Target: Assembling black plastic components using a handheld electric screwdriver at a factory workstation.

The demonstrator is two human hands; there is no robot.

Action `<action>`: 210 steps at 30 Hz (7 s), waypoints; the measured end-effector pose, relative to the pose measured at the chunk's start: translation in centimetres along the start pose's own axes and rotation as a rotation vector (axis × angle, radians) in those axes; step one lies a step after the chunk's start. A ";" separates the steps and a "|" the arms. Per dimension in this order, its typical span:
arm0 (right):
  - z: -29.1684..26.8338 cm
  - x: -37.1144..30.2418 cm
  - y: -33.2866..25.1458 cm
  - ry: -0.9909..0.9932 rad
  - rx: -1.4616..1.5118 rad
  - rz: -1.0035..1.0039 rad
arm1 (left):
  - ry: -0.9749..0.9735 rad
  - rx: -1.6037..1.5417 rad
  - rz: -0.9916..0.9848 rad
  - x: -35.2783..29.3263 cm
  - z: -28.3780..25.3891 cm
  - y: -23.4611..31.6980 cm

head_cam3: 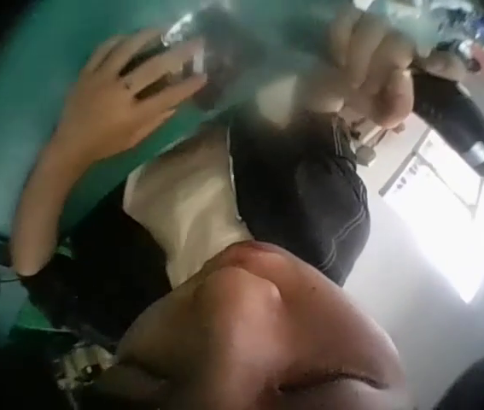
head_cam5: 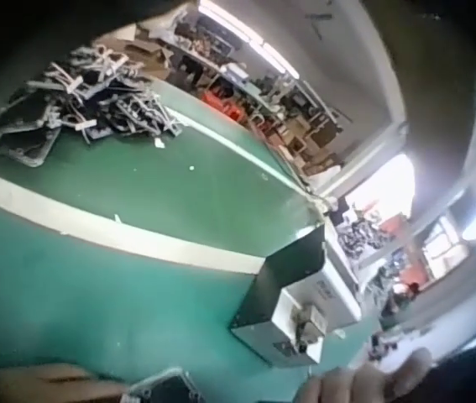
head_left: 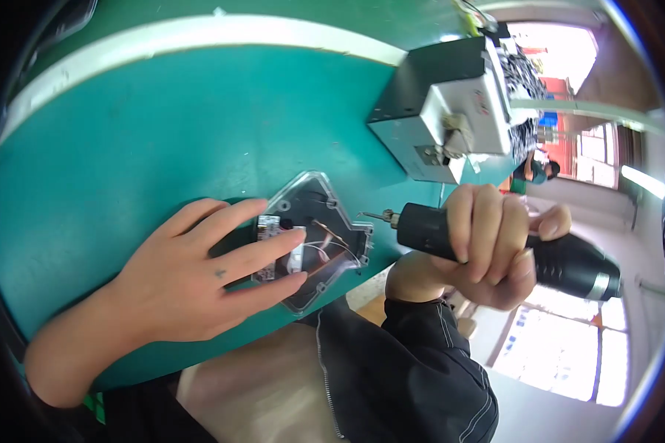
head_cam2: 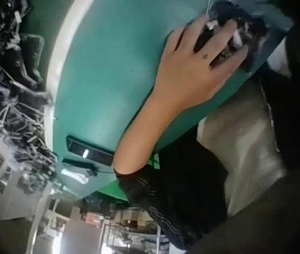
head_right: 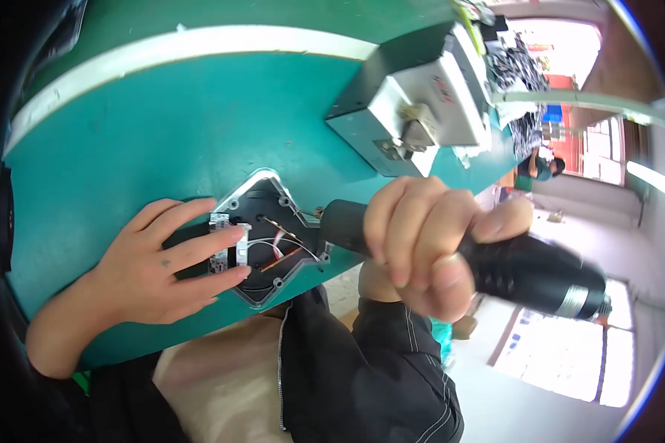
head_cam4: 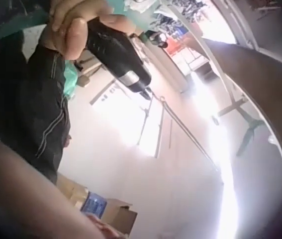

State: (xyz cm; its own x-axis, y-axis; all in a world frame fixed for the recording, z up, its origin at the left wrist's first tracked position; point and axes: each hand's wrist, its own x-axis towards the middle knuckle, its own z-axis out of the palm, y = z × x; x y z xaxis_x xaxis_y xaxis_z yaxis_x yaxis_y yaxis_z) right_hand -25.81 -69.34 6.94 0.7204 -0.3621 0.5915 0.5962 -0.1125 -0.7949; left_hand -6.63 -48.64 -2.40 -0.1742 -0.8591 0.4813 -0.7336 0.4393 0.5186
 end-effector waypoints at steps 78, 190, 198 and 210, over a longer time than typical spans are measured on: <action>-3.2 1.3 -0.4 -0.036 0.138 -0.029 | -0.036 0.253 -0.149 5.9 3.5 0.7; -1.5 0.7 2.7 -0.063 -0.026 0.221 | 0.253 0.069 -0.079 8.4 -0.5 0.4; -1.0 0.1 2.6 -0.139 0.041 0.265 | 0.274 0.236 0.067 26.1 -2.8 -4.0; -0.8 0.9 2.8 -0.170 0.148 0.240 | 0.241 0.208 0.160 30.0 -0.6 -7.5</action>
State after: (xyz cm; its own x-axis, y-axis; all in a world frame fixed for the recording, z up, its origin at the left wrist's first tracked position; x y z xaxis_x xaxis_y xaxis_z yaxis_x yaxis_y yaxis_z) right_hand -23.82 -70.73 5.11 0.8879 -0.2007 0.4139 0.4384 0.0971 -0.8935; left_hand -5.95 -77.55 8.56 -0.1560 -0.6862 0.7105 -0.8320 0.4790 0.2799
